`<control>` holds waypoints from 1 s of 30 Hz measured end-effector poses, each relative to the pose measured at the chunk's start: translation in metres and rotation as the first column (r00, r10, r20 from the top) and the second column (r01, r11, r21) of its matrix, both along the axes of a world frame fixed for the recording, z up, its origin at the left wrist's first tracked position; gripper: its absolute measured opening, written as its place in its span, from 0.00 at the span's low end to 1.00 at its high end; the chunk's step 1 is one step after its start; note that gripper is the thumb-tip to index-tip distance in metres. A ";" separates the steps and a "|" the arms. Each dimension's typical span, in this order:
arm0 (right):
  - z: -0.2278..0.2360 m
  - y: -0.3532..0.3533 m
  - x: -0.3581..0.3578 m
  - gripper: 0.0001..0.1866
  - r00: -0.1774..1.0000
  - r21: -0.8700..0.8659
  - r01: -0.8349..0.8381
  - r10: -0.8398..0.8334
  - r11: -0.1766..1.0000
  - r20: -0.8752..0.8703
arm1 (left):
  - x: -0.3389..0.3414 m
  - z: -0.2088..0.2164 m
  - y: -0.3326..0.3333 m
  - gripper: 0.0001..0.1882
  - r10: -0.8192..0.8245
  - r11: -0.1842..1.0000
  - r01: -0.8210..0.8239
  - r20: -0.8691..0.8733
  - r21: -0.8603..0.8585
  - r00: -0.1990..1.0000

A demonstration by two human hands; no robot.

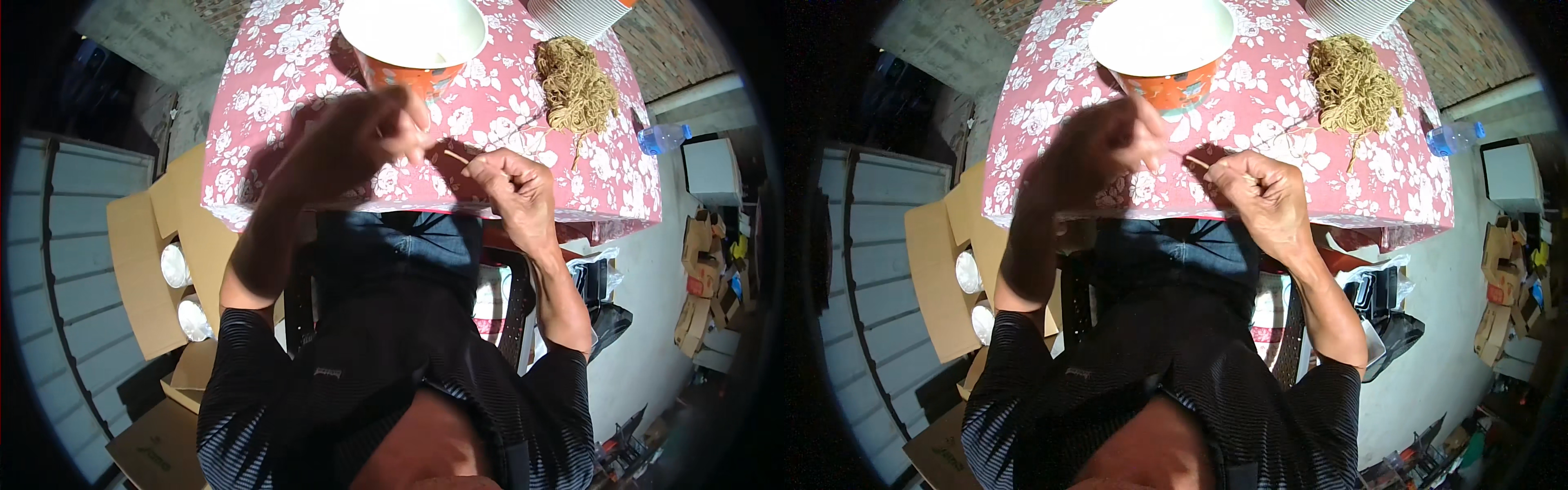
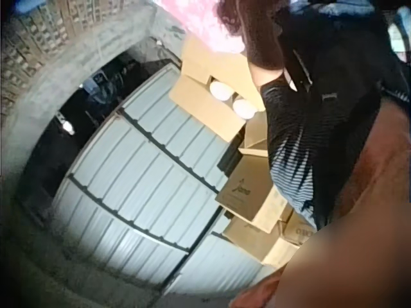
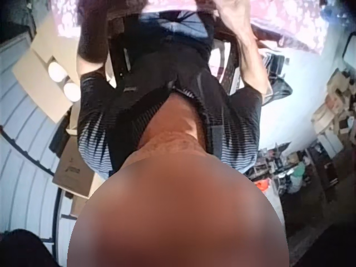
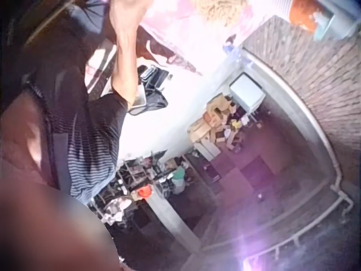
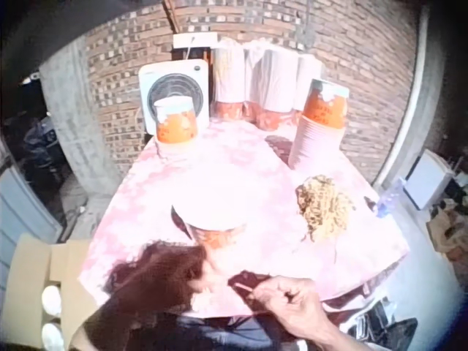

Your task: Placing thin brown fiber material into paper cups and securing it with a small stick.

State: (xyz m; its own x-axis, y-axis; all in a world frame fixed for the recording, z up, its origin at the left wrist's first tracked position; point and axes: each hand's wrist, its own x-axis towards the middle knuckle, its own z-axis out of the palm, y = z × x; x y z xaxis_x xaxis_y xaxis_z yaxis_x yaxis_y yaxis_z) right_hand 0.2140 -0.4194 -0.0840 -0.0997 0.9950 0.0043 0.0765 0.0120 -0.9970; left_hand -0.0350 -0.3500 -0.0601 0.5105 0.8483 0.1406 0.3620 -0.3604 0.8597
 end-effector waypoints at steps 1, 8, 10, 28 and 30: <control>-0.001 0.000 0.000 0.06 1.000 0.000 -0.001 0.001 1.000 0.000 | -0.006 0.001 0.007 0.11 0.118 0.979 -0.107 -0.055 0.175 0.991; -0.010 0.008 -0.019 0.06 0.985 0.094 0.168 -0.162 0.981 -0.066 | -0.008 0.009 0.048 0.17 0.230 0.597 -0.012 -0.157 0.802 0.960; -0.007 0.012 -0.022 0.06 0.970 0.125 0.242 -0.237 0.962 -0.060 | -0.006 0.000 0.049 0.16 0.264 0.641 0.026 -0.252 0.767 0.931; -0.013 0.044 -0.044 0.03 0.932 0.438 0.295 -0.357 0.849 0.064 | 0.018 0.016 0.026 0.21 0.205 0.869 -0.063 -0.240 0.491 0.949; -0.012 0.045 -0.044 0.03 0.934 0.435 0.295 -0.354 0.851 0.058 | 0.018 0.014 0.026 0.23 0.211 0.861 -0.065 -0.238 0.505 0.948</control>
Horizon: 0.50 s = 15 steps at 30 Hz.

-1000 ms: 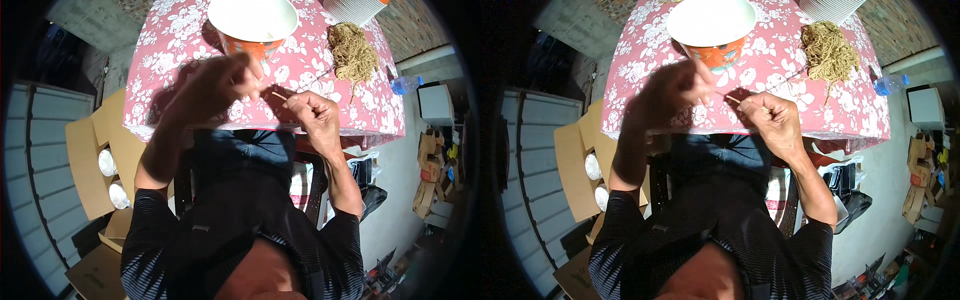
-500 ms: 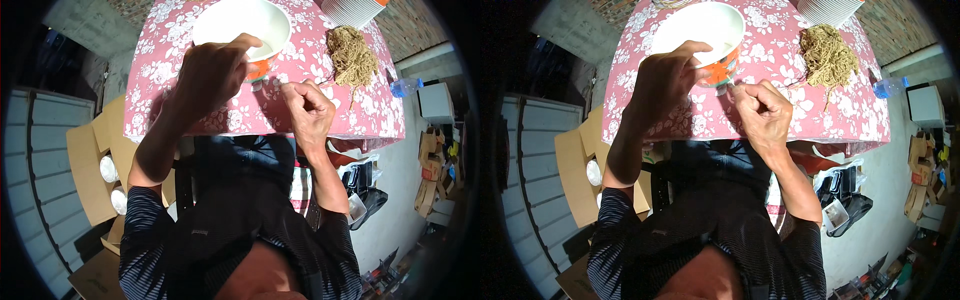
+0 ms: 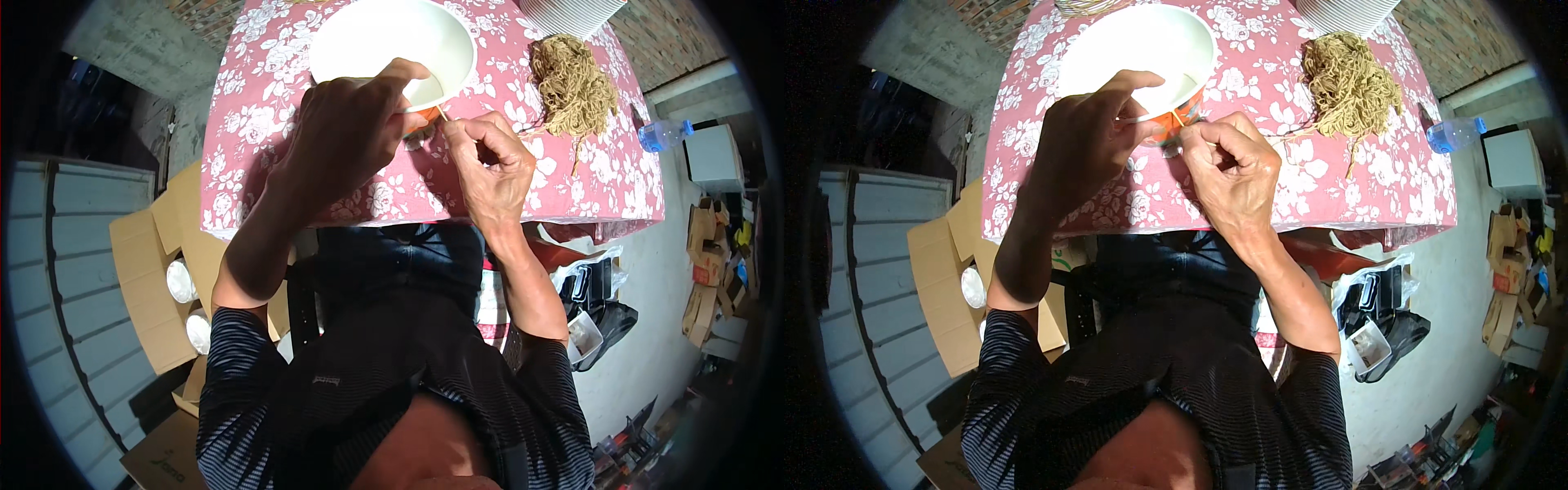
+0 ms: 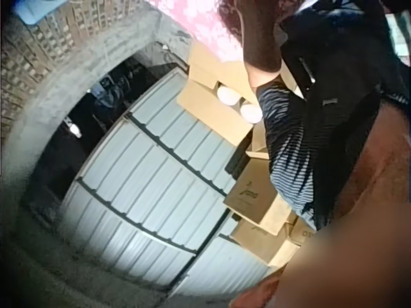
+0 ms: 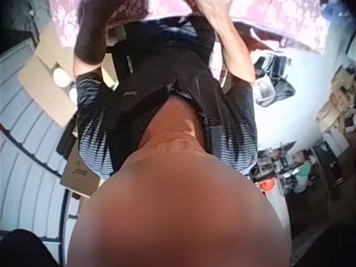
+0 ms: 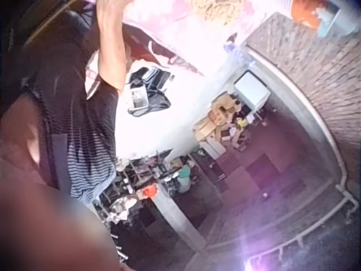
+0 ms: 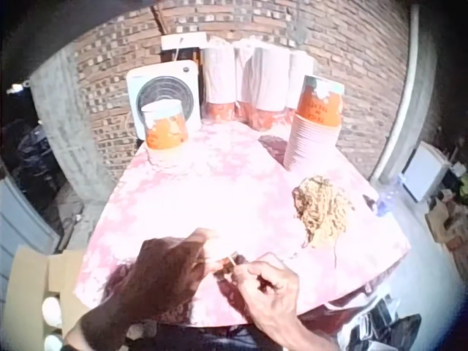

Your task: Placing thin brown fiber material into paper cups and securing it with a small stick.

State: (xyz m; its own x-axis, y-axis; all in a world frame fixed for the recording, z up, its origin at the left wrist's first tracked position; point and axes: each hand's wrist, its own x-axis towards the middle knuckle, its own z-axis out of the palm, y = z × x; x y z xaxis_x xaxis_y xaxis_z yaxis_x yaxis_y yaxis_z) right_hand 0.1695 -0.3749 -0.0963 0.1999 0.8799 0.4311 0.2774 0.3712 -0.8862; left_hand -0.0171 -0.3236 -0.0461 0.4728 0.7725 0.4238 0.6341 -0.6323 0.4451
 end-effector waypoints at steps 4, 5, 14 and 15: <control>-0.002 0.003 0.000 0.03 1.000 -0.011 -0.011 0.011 1.000 -0.029 | 0.001 -0.003 0.001 0.25 -0.023 1.000 0.023 0.010 0.008 1.000; -0.002 0.004 -0.001 0.03 1.000 -0.004 -0.010 0.010 1.000 -0.018 | 0.000 -0.003 0.001 0.25 -0.026 1.000 0.026 0.009 0.012 1.000; 0.000 0.010 -0.003 0.04 1.000 -0.020 -0.009 0.008 1.000 -0.017 | 0.000 0.001 0.000 0.25 -0.108 0.994 0.108 0.032 -0.014 0.994; 0.001 0.011 -0.003 0.04 1.000 -0.018 -0.011 0.011 1.000 -0.018 | -0.001 0.003 0.000 0.24 -0.161 0.987 0.162 0.049 0.000 0.986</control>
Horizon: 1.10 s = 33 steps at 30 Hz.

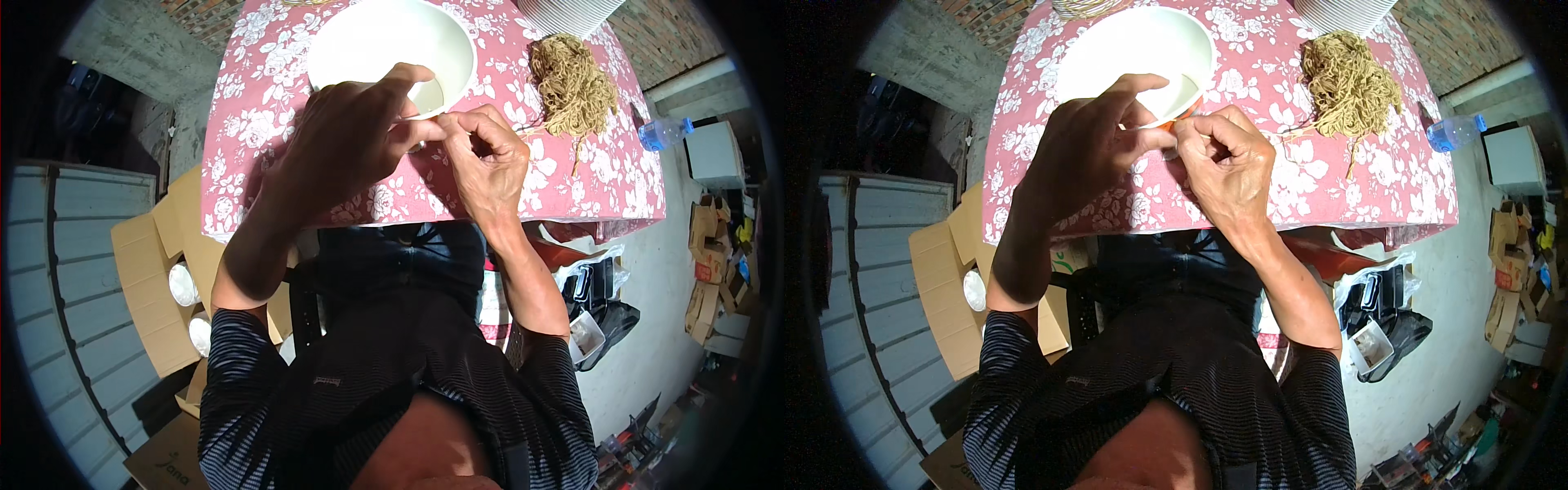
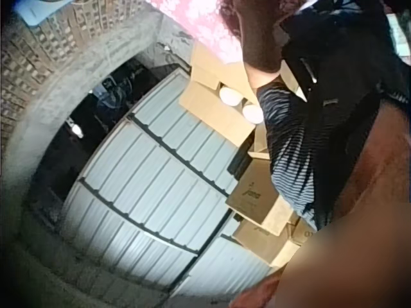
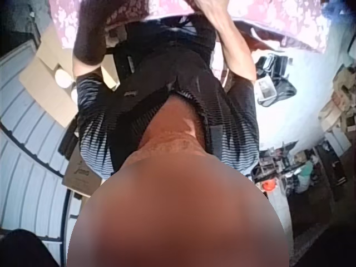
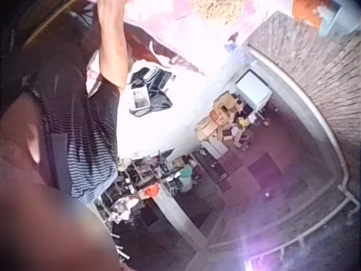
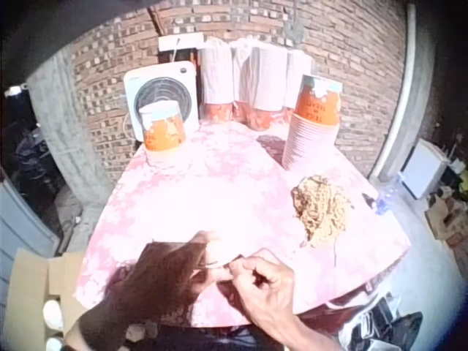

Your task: Placing thin brown fiber material into paper cups and securing it with a small stick.

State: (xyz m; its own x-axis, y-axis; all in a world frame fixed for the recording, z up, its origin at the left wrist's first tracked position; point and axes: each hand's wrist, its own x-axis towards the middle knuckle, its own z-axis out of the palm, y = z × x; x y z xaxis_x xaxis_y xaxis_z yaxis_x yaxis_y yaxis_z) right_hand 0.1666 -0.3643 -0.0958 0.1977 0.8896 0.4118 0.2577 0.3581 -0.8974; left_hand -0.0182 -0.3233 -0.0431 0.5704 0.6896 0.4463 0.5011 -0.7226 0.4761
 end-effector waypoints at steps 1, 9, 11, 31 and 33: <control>0.001 0.001 0.001 0.04 1.000 0.015 -0.006 0.006 1.000 0.002 | -0.001 0.002 0.001 0.24 0.001 1.000 -0.001 0.001 0.001 1.000; 0.005 0.002 -0.001 0.05 0.999 0.022 -0.018 0.018 1.000 0.031 | -0.001 0.004 0.029 0.11 -0.169 0.970 0.158 0.048 0.186 0.984; 0.004 0.001 -0.001 0.04 1.000 0.003 -0.006 0.006 1.000 0.031 | 0.001 0.005 0.033 0.09 -0.170 0.975 0.166 0.013 0.151 0.985; 0.022 0.007 0.012 0.11 0.988 0.097 -0.016 0.001 0.995 0.151 | -0.007 0.009 0.037 0.05 -0.161 0.916 0.237 -0.247 0.323 0.956; 0.014 0.016 0.019 0.12 0.962 0.152 -0.103 0.060 0.983 0.265 | -0.005 0.018 0.030 0.07 -0.161 0.977 0.152 -0.048 -0.148 0.986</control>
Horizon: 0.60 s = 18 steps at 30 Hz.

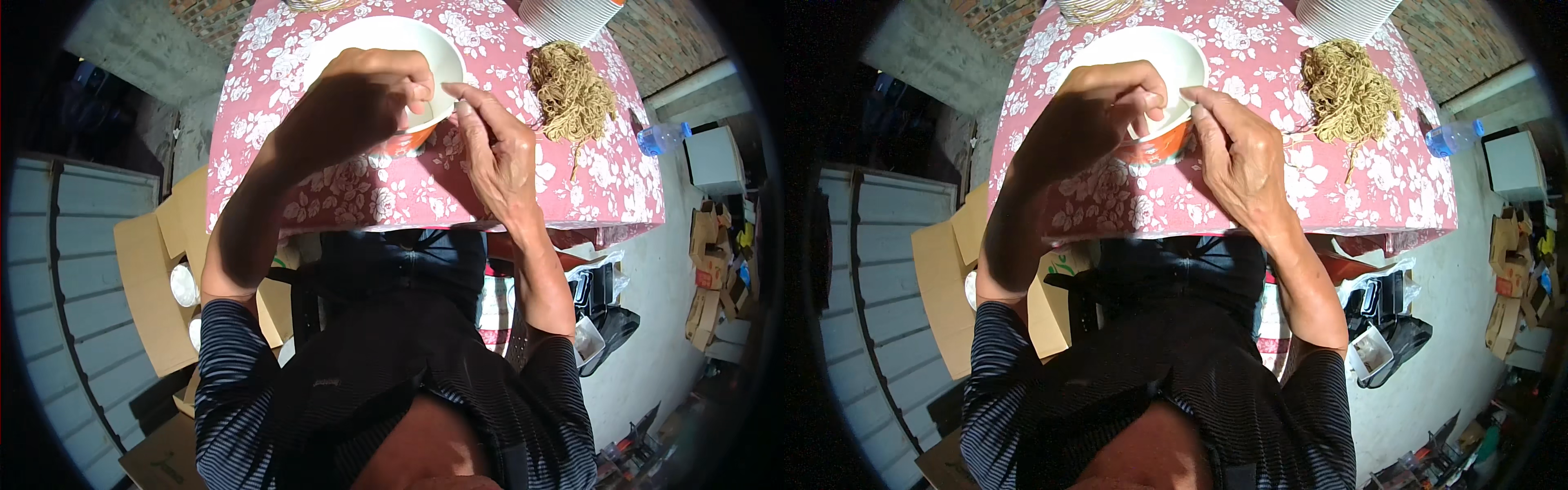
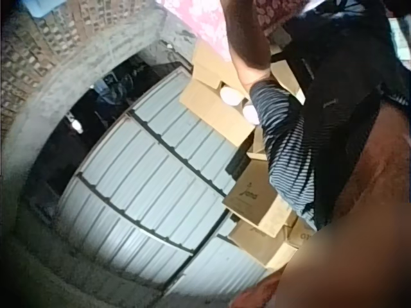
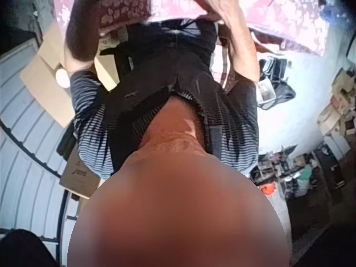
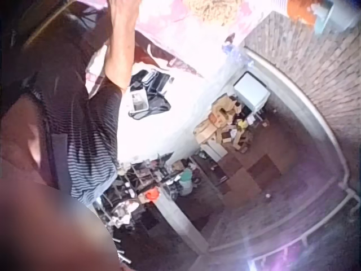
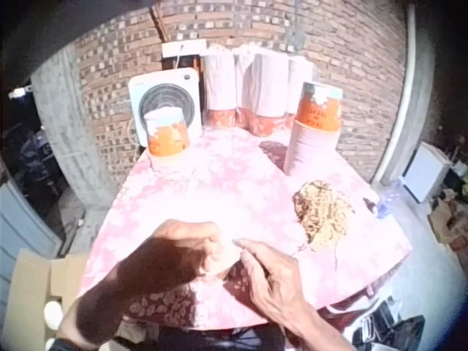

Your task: Placing thin brown fiber material into paper cups and securing it with a small stick.

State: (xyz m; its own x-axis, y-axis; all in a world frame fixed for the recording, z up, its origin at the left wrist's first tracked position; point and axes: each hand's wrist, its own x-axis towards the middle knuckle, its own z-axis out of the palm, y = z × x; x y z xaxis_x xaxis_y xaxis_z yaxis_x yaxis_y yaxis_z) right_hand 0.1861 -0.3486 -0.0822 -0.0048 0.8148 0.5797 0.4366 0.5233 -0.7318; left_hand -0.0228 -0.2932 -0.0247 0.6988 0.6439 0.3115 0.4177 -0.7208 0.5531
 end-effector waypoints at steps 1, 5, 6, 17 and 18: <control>0.003 -0.001 -0.002 0.12 1.000 0.004 -0.004 0.004 1.000 -0.001 | 0.001 0.003 -0.002 0.07 0.004 1.000 -0.004 -0.001 0.004 1.000; 0.012 -0.009 -0.008 0.11 0.999 -0.174 -0.028 0.020 0.984 -0.044 | 0.001 0.002 0.003 0.09 0.143 0.957 -0.057 0.290 -0.286 0.946; 0.012 -0.010 -0.009 0.11 0.999 -0.173 -0.034 0.026 0.984 -0.048 | 0.001 -0.001 0.005 0.09 0.138 0.952 -0.042 0.305 -0.303 0.942; 0.011 -0.015 -0.011 0.12 0.993 -0.242 -0.090 0.070 0.966 -0.091 | -0.019 -0.006 0.020 0.23 0.027 0.848 0.042 0.122 -0.528 0.992; 0.011 -0.016 -0.012 0.13 0.992 -0.241 -0.103 0.082 0.965 -0.094 | -0.021 -0.010 0.030 0.23 -0.043 0.832 0.093 0.103 -0.546 0.994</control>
State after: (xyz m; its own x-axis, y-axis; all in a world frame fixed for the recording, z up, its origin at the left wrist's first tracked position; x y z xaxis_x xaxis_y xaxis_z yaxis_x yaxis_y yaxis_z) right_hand 0.1738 -0.3648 -0.0716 -0.0474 0.9303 0.3637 0.3278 0.3585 -0.8741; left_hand -0.0440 -0.2636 -0.0352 0.7349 0.6779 -0.0211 0.3140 -0.3125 0.8965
